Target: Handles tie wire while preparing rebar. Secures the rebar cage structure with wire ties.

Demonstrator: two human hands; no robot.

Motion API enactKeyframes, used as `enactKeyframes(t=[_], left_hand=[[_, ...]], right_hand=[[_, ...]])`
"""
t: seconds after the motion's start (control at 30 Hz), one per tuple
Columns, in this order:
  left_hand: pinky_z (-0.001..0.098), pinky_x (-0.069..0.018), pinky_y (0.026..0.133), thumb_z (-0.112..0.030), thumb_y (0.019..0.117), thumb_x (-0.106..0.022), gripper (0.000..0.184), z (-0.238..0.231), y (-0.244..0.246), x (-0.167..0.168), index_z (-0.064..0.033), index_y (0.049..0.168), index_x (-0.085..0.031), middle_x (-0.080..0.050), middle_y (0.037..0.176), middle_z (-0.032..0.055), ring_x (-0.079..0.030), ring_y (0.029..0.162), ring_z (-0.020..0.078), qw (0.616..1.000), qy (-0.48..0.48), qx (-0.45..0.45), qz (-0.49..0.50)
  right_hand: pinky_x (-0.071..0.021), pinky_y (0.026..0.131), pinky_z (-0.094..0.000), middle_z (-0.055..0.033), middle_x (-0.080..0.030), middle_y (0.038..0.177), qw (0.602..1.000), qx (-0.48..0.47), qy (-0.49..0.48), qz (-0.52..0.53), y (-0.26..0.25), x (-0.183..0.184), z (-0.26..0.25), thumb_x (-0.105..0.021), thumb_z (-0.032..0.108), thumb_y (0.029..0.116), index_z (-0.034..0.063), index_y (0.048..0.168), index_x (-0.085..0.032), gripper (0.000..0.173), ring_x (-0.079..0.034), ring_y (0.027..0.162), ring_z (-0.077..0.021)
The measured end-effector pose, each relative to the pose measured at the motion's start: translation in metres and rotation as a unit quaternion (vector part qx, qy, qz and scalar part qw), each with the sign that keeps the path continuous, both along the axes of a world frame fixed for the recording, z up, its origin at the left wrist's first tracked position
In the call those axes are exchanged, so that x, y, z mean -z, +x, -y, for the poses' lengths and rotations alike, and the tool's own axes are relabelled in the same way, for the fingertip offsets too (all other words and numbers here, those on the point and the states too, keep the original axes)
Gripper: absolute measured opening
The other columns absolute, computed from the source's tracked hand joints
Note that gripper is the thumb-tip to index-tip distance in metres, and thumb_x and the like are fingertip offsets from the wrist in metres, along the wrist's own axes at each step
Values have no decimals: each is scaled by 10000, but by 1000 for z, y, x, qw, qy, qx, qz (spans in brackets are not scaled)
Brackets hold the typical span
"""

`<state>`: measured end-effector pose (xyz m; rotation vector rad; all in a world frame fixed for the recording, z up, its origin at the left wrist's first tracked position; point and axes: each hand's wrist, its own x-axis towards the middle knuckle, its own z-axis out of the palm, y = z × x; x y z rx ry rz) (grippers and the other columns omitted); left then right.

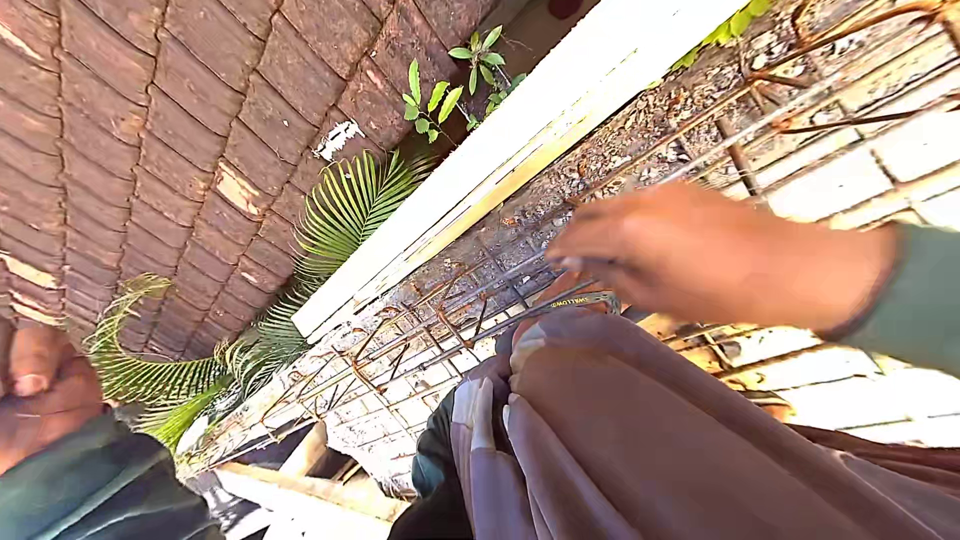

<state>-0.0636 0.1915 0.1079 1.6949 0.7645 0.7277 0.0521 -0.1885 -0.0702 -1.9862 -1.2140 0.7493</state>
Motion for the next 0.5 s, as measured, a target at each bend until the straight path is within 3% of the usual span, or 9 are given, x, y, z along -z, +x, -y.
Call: enactKeyframes(t=[0.07,0.1,0.2,0.33,0.4,0.5], left_hand=[[112,-330,388,77,957,-194,479,12,10,1,-88,559,-405,-394,411,-15,-371,347,11,1000,-19,-3,9],[112,-345,389,57,982,-225,470,16,12,4,-83,588,-439,-415,431,-15,-385,357,11,999,-42,30,11],[142,-381,409,-197,1066,-305,444,33,24,21,-152,682,-524,-449,495,-50,-411,390,20,969,-131,209,-11],[198,-370,345,-416,1121,-177,521,108,69,56,-171,791,-496,-424,556,-45,-374,376,71,921,-200,332,29],[185,-368,338,-465,1116,-163,534,146,81,66,-185,811,-501,-433,568,-56,-377,373,59,895,-237,376,39],[175,-369,341,-453,1118,-242,515,180,89,80,-167,799,-528,-425,570,-54,-364,370,53,863,-292,410,38]], right_hand=[[-579,630,-469,-82,-686,913,997,-3,24,73,-38,15,-17,-729,71,830,121,1027,-745,204,-691,801,-286],[-576,660,-459,-102,-678,925,993,-5,23,117,-51,25,-23,-730,41,809,95,1013,-730,211,-681,855,-310],[-562,755,-439,-120,-653,973,977,-25,-4,211,-63,45,-23,-680,-5,849,63,949,-707,124,-648,958,-331],[-529,815,-468,-108,-654,985,963,-26,-17,268,-63,43,-19,-609,14,915,72,944,-696,108,-643,973,-309],[-519,807,-446,-84,-648,999,960,-14,-25,280,-62,39,-18,-605,42,927,91,959,-698,110,-635,975,-285],[-512,846,-466,-81,-653,1083,963,7,-38,267,-55,34,-12,-736,128,850,107,1062,-714,215,-622,1031,-294]])
